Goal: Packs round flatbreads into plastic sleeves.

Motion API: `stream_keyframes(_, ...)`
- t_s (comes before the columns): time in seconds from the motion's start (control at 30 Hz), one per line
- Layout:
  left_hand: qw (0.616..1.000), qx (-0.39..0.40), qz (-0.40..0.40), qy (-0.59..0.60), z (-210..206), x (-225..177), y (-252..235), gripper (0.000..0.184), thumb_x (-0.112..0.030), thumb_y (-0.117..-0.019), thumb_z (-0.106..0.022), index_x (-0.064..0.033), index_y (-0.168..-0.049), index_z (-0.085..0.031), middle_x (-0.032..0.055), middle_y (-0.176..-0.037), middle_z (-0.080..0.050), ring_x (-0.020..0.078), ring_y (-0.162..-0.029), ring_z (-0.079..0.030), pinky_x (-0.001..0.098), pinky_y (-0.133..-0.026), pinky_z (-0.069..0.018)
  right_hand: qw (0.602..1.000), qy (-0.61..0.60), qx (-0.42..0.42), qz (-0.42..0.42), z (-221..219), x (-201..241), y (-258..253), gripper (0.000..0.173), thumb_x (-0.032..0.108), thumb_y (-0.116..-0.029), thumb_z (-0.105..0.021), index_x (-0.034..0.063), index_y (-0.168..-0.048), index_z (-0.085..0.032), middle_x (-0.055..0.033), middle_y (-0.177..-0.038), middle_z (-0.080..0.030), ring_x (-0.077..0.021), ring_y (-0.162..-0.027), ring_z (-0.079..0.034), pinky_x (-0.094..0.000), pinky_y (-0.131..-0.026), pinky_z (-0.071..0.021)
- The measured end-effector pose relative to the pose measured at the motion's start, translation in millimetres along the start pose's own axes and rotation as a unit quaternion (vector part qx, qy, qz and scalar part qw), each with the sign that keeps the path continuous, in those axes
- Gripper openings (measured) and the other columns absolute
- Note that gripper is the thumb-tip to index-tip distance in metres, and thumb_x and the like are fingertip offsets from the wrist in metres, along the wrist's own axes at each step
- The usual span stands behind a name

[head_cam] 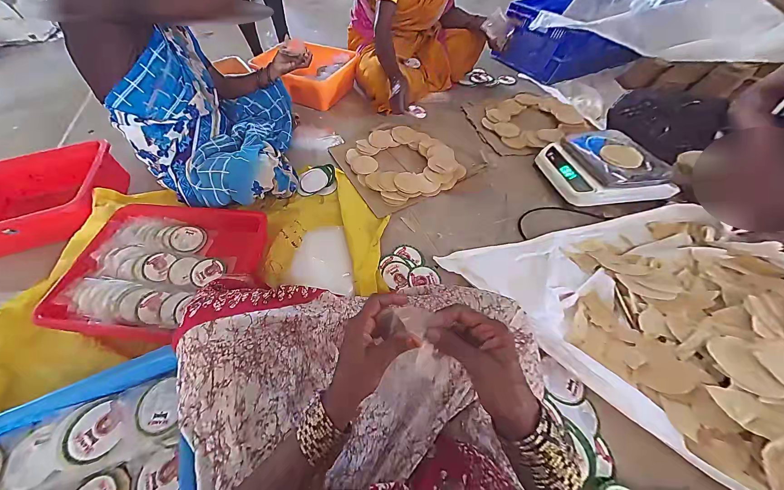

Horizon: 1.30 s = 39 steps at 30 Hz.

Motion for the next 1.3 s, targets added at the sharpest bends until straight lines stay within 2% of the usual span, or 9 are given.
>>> stream_keyframes(0.13, 0.997, 0.03, 0.049, -0.047, 12, 4, 4, 0.009, -0.011, -0.092, -0.071, -0.002, -0.095, -0.073, -0.0032, -0.09, -0.072, 0.0023, -0.087, -0.067, 0.0246, -0.084, -0.0564, 0.993, -0.033, -0.111, 0.034, 14, 0, -5, 0.014, -0.002, -0.0876, -0.067, 0.0114, -0.094, -0.069, 0.0055, -0.08, -0.073, -0.0032, -0.069, -0.068, -0.0196, -0.066, -0.0586)
stream_keyframes(0.23, 0.997, -0.081, 0.007, 0.002, 23, 7, -1, 0.008, -0.014, -0.0963, -0.068, -0.0071, -0.099, -0.072, -0.0037, -0.093, -0.071, 0.0047, -0.087, -0.067, 0.0249, -0.082, -0.0579, 0.996, 0.049, -0.067, -0.02, 25, -5, -2, 0.008, 0.01, -0.086, -0.073, 0.0107, -0.092, -0.068, 0.0041, -0.083, -0.072, -0.0064, -0.073, -0.069, -0.023, -0.067, -0.0593)
stream_keyframes(0.4, 0.966, 0.046, -0.032, -0.252, 25, -4, -9, 0.019, -0.015, -0.0986, -0.064, 0.0011, -0.097, -0.073, 0.0054, -0.084, -0.072, 0.0075, -0.076, -0.067, 0.027, -0.073, -0.0574, 0.969, 0.235, 0.021, 0.067, 21, -3, -1, 0.074, 0.059, -0.0856, -0.072, 0.0049, -0.135, -0.062, -0.0087, -0.139, -0.063, -0.0175, -0.13, -0.057, -0.0395, -0.105, -0.0499)
stream_keyframes(0.6, 0.97, 0.076, -0.017, -0.23, 10, -1, -10, 0.028, -0.022, -0.0952, -0.07, 0.0007, -0.111, -0.066, 0.0039, -0.088, -0.068, 0.0084, -0.081, -0.064, 0.0268, -0.079, -0.0548, 0.968, 0.23, -0.009, 0.101, 2, -11, -3, 0.013, 0.02, -0.0924, -0.069, 0.0074, -0.089, -0.071, 0.0046, -0.083, -0.072, -0.0006, -0.078, -0.069, -0.0205, -0.075, -0.0591)
stream_keyframes(0.83, 0.985, 0.045, 0.001, -0.169, 20, 17, -5, 0.017, -0.022, -0.0979, -0.065, -0.0067, -0.098, -0.072, -0.0052, -0.093, -0.072, -0.0006, -0.088, -0.067, 0.0215, -0.083, -0.0577, 0.985, 0.166, 0.012, 0.038, -2, -15, -1, 0.034, 0.025, -0.0899, -0.075, -0.0027, -0.109, -0.069, -0.0047, -0.095, -0.073, -0.0064, -0.085, -0.069, -0.0257, -0.077, -0.0593)
stream_keyframes(0.97, 0.994, 0.067, 0.073, -0.04, 9, 18, 8, 0.054, -0.039, -0.0924, -0.071, -0.0092, -0.134, -0.056, -0.0064, -0.118, -0.069, 0.006, -0.106, -0.067, 0.0244, -0.091, -0.0577, 0.987, 0.147, -0.058, 0.043, -10, -21, 4, 0.014, 0.009, -0.0901, -0.072, -0.0041, -0.09, -0.069, -0.0061, -0.078, -0.07, -0.0053, -0.072, -0.066, -0.0239, -0.07, -0.0569)
stream_keyframes(1.03, 0.99, 0.035, 0.134, 0.003, -2, 15, 19, 0.045, -0.034, -0.0856, -0.079, -0.0158, -0.125, -0.065, -0.0086, -0.112, -0.074, 0.0054, -0.103, -0.07, 0.0246, -0.092, -0.0582, 0.99, 0.11, -0.063, 0.06, -11, -26, 5, 0.016, 0.01, -0.0899, -0.072, -0.004, -0.083, -0.067, -0.0062, -0.074, -0.068, -0.0064, -0.069, -0.065, -0.0247, -0.066, -0.0552)
stream_keyframes(1.17, 0.996, 0.034, 0.087, -0.015, -5, 29, 17, 0.014, -0.017, -0.0999, -0.062, -0.0176, -0.102, -0.076, -0.0063, -0.089, -0.073, 0.0048, -0.078, -0.068, 0.0219, -0.074, -0.0586, 0.988, 0.119, -0.062, 0.074, 18, -29, 12, 0.033, 0.022, -0.0996, -0.061, -0.0065, -0.086, -0.07, -0.0077, -0.079, -0.069, -0.0076, -0.075, -0.064, -0.0272, -0.072, -0.054)
stream_keyframes(1.3, 0.998, -0.014, 0.051, -0.034, 8, 29, 17, 0.012, -0.016, -0.0983, -0.065, -0.0231, -0.099, -0.075, -0.0119, -0.086, -0.072, 0.0002, -0.073, -0.066, 0.0171, -0.069, -0.0569, 0.892, 0.367, -0.199, -0.175, 121, -36, 34, 0.036, 0.028, -0.1033, -0.056, -0.0038, -0.098, -0.073, -0.0143, -0.088, -0.073, -0.0225, -0.083, -0.072, -0.0426, -0.08, -0.0577)
Point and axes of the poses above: each hand's wrist, its own y-axis away from the middle knuckle, its own z-axis out of the back of the hand, x = y × z, the point moved 1 cm from there along -y, towards the middle knuckle
